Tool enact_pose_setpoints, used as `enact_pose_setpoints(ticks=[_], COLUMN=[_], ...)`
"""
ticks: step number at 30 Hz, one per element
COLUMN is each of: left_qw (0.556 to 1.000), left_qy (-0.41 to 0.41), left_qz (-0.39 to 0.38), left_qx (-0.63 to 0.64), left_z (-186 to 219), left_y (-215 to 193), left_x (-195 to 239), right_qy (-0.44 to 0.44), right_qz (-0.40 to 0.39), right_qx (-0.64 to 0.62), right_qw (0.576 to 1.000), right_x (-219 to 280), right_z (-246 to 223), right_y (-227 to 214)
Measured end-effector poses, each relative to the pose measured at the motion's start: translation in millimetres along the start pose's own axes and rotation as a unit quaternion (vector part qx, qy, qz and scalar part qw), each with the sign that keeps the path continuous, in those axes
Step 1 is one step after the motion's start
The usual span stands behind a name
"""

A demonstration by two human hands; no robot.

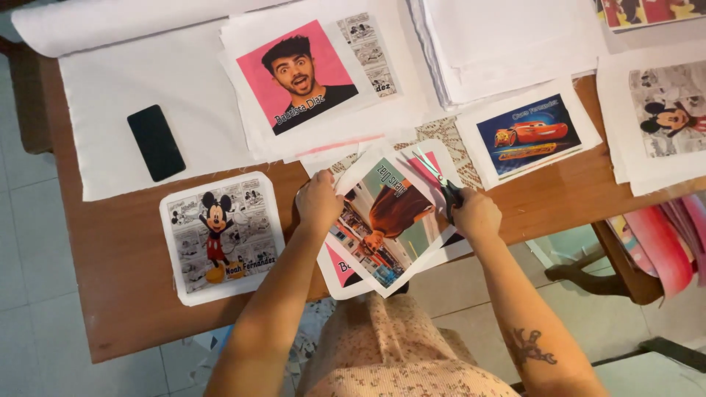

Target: The person uses scissors to manually cut out various printed designs and portraits from sheets of paper on a wooden table.

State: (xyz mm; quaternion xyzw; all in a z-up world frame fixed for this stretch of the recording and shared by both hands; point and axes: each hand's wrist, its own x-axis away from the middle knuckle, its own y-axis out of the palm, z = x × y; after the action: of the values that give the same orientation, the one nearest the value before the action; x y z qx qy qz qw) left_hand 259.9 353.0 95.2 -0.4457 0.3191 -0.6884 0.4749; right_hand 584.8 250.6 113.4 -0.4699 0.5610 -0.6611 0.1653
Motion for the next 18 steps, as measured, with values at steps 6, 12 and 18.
enact_pose_setpoints(ticks=[6, 12, 18], left_qw=[0.999, 0.97, 0.94], left_qy=[-0.033, -0.168, -0.245], left_qz=[-0.018, -0.039, -0.062], left_qx=[0.0, 0.174, 0.229], left_z=[-7.1, -17.9, -27.8], left_y=[-11.9, -24.9, 35.8], left_x=[25.3, 110.7, 129.7], right_qy=[-0.034, -0.138, -0.273], right_qz=[-0.008, 0.051, 0.183], right_qx=[0.039, 0.105, -0.027], right_qw=[0.999, 0.984, 0.944], right_x=[3.2, -16.4, -12.5], right_z=[-6.8, -84.0, -134.0], right_y=[-31.2, -87.0, -87.0])
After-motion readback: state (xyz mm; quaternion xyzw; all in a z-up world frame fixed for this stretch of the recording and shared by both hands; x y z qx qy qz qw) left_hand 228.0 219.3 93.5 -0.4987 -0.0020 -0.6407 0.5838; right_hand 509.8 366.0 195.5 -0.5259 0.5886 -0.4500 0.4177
